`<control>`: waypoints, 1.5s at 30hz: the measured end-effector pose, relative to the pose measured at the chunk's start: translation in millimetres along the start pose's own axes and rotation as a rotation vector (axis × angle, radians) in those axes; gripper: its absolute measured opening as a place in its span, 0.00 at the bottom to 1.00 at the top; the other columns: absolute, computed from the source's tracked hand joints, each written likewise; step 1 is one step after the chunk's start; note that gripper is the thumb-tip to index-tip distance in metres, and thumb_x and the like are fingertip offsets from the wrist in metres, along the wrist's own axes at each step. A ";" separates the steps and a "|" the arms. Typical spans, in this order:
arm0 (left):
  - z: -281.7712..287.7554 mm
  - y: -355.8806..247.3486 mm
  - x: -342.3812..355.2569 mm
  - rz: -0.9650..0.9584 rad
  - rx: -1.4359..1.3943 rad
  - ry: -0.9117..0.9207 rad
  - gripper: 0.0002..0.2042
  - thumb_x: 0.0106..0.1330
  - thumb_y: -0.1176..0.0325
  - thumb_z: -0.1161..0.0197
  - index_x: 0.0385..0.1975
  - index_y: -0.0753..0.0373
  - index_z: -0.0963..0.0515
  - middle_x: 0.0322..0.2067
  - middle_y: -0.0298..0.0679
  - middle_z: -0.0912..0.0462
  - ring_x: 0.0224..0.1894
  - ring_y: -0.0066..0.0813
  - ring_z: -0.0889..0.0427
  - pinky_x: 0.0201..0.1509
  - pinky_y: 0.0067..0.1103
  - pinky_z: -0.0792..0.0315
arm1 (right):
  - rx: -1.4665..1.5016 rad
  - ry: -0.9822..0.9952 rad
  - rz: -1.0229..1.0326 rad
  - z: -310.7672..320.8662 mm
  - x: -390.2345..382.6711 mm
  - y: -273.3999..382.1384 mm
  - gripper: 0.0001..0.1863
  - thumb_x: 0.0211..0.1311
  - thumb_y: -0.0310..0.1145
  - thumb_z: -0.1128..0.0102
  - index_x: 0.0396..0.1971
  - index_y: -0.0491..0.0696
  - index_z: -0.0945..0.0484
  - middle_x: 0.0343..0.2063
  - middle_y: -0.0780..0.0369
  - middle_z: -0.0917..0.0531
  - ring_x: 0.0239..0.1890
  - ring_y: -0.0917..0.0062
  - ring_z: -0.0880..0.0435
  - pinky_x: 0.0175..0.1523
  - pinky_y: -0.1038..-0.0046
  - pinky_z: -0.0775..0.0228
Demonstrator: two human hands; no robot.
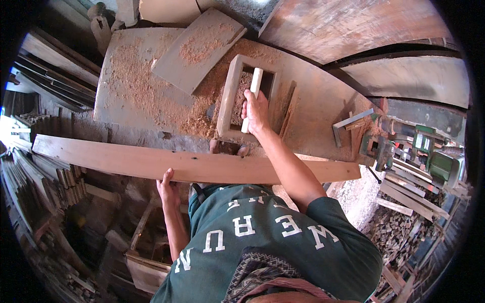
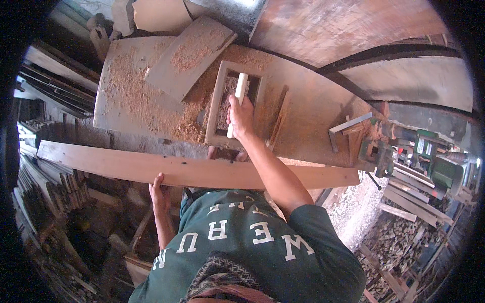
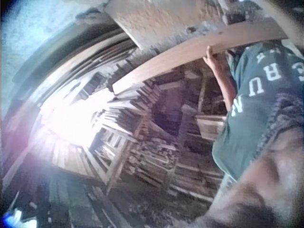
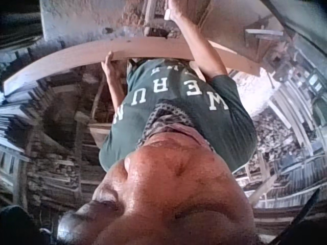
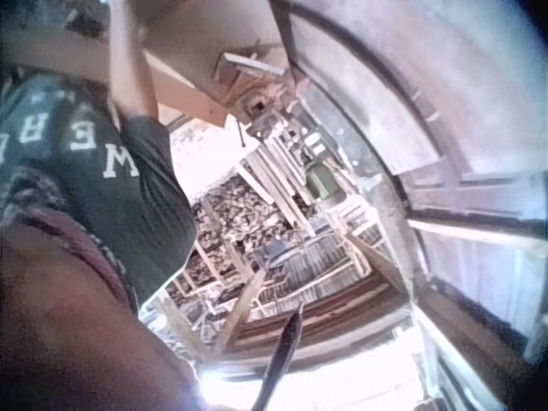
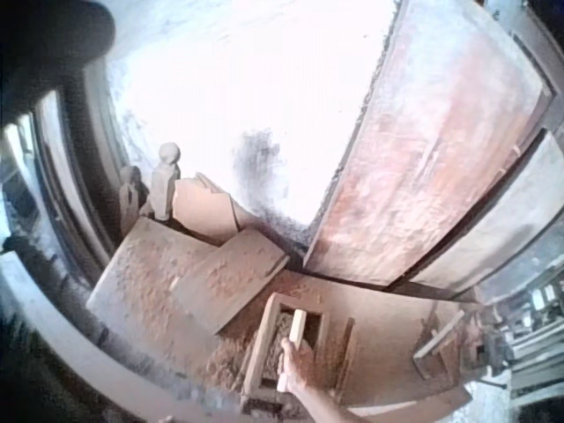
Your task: The person measures and marks a curved wooden plank using a square ruler and a pencil while standing at a workbench in a woodshop.
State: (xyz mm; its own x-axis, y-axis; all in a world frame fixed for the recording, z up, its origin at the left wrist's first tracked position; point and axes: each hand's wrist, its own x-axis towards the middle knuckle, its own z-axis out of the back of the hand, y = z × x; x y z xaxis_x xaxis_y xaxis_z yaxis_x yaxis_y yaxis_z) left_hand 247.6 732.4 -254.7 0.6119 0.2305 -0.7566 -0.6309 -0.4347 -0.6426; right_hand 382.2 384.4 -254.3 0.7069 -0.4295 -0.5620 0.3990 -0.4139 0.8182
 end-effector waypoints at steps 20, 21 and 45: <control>-1.7 17.4 20.0 -0.026 -0.013 0.025 0.28 0.63 0.70 0.29 0.62 0.62 0.32 0.52 0.43 0.21 0.52 0.35 0.18 0.50 0.33 0.17 | -0.164 -0.064 -0.012 9.7 27.4 -10.5 0.16 0.75 0.45 0.42 0.40 0.49 0.34 0.18 0.66 0.29 0.14 0.81 0.30 0.17 0.75 0.34; -4.2 18.5 20.5 -0.034 -0.040 0.033 0.28 0.63 0.70 0.28 0.62 0.62 0.32 0.52 0.42 0.21 0.52 0.35 0.18 0.50 0.34 0.17 | -0.164 -0.068 -0.019 9.6 27.2 -11.6 0.17 0.74 0.46 0.41 0.41 0.49 0.34 0.18 0.66 0.28 0.15 0.81 0.30 0.17 0.75 0.33; -1.4 18.5 16.7 -0.044 -0.010 0.029 0.24 0.60 0.72 0.26 0.54 0.63 0.28 0.47 0.40 0.18 0.48 0.34 0.17 0.51 0.32 0.20 | -1.190 -0.124 0.077 84.6 22.0 18.3 0.28 0.56 0.43 0.36 0.45 0.31 0.24 0.43 0.37 0.17 0.48 0.45 0.17 0.56 0.53 0.25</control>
State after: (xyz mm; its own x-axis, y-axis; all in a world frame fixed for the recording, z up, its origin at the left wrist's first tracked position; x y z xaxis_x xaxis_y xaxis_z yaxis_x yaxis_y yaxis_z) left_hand 246.7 726.9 -279.0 0.6527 0.2242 -0.7237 -0.5982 -0.4337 -0.6738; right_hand 355.7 299.5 -261.9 0.7174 -0.5223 -0.4611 0.6944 0.5899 0.4121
